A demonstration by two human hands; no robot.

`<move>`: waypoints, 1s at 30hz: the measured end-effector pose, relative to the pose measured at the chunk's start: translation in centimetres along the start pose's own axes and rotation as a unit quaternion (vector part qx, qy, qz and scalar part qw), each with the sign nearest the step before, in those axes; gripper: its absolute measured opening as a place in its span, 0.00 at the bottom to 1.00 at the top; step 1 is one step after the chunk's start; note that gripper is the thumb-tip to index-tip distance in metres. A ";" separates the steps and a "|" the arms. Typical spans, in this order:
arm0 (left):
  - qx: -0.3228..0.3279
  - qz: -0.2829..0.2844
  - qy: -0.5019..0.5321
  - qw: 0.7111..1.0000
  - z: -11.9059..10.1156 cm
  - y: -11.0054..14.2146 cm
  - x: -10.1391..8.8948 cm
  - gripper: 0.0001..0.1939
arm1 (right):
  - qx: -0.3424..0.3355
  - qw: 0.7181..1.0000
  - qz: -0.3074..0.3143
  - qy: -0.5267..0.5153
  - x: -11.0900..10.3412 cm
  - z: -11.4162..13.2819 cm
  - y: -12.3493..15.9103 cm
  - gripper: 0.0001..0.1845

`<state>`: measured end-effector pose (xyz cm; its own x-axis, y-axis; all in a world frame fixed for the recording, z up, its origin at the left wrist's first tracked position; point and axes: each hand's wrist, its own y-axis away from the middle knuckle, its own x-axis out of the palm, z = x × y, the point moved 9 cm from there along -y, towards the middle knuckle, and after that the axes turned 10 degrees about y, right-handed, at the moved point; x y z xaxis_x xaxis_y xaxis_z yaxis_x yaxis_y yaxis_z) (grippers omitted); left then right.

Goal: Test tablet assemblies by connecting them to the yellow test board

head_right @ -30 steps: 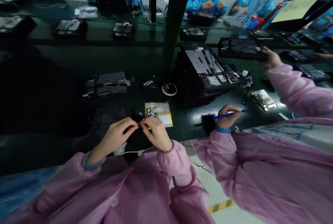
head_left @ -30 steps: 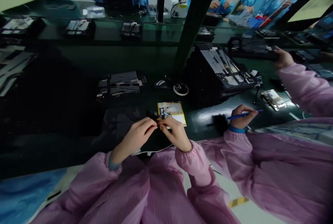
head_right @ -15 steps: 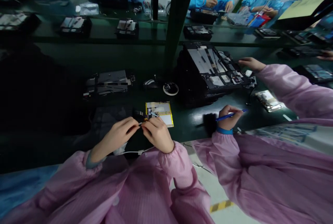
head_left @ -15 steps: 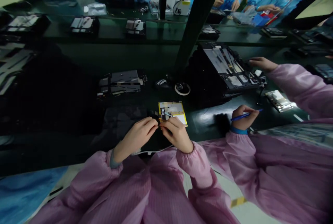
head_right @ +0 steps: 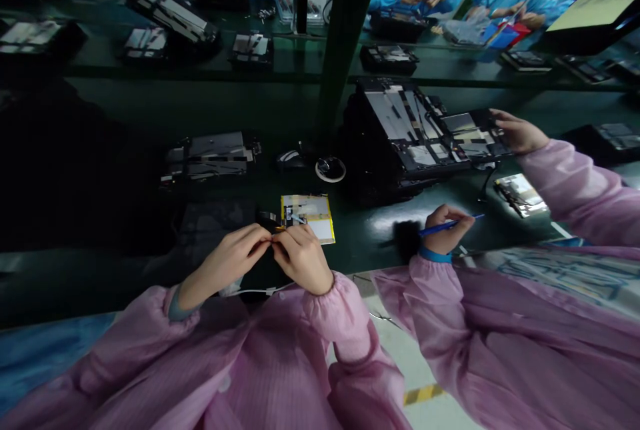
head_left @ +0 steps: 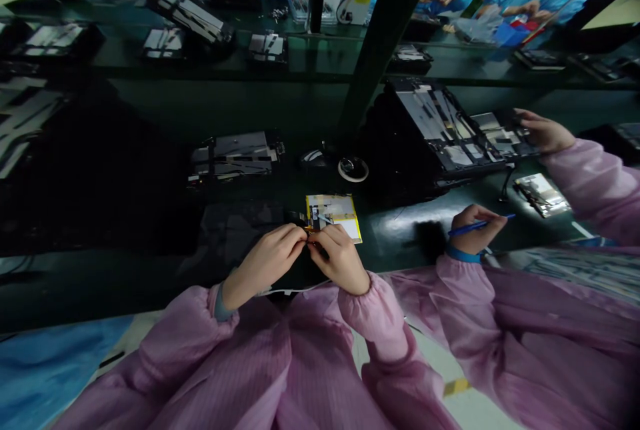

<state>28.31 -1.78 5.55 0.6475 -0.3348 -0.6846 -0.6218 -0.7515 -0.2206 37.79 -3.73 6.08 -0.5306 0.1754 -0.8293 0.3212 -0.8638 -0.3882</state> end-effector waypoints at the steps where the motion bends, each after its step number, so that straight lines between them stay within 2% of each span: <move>1: 0.001 0.000 -0.004 1.000 -0.1 0.0 0.1 0.07 | 0.001 1.000 -0.001 0.003 0.0 0.0 0.0 0.07; 7: -0.004 0.007 -0.011 1.000 -0.1 -0.2 0.4 0.07 | 0.007 1.000 -0.003 0.029 0.2 -0.1 -0.3 0.08; 17: -0.029 0.013 0.002 0.999 0.7 -0.1 0.6 0.07 | -0.002 1.000 0.008 0.004 0.6 -0.7 -0.4 0.08; 21: -0.043 0.025 0.037 0.998 1.0 -0.4 0.6 0.07 | 0.000 1.000 -0.004 -0.013 0.9 -0.8 -0.4 0.08; 24: -0.053 0.039 0.056 0.996 1.4 -0.6 0.6 0.05 | 0.008 0.999 0.012 -0.044 1.1 -1.2 -0.3 0.08; 27: -0.054 0.046 0.058 0.996 1.6 -0.7 0.6 0.04 | 0.018 0.992 0.044 -0.119 1.2 -2.6 -0.4 0.07; 30: -0.043 0.022 0.060 0.997 1.5 -0.7 0.4 0.06 | 0.109 0.986 0.003 -0.126 0.8 -6.7 -0.4 0.12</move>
<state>28.31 -0.51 4.39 0.6718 -0.4303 -0.6029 -0.6138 -0.7790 -0.1279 42.47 -0.11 2.83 -0.7167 0.0714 -0.6937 0.1629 -0.9501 -0.2660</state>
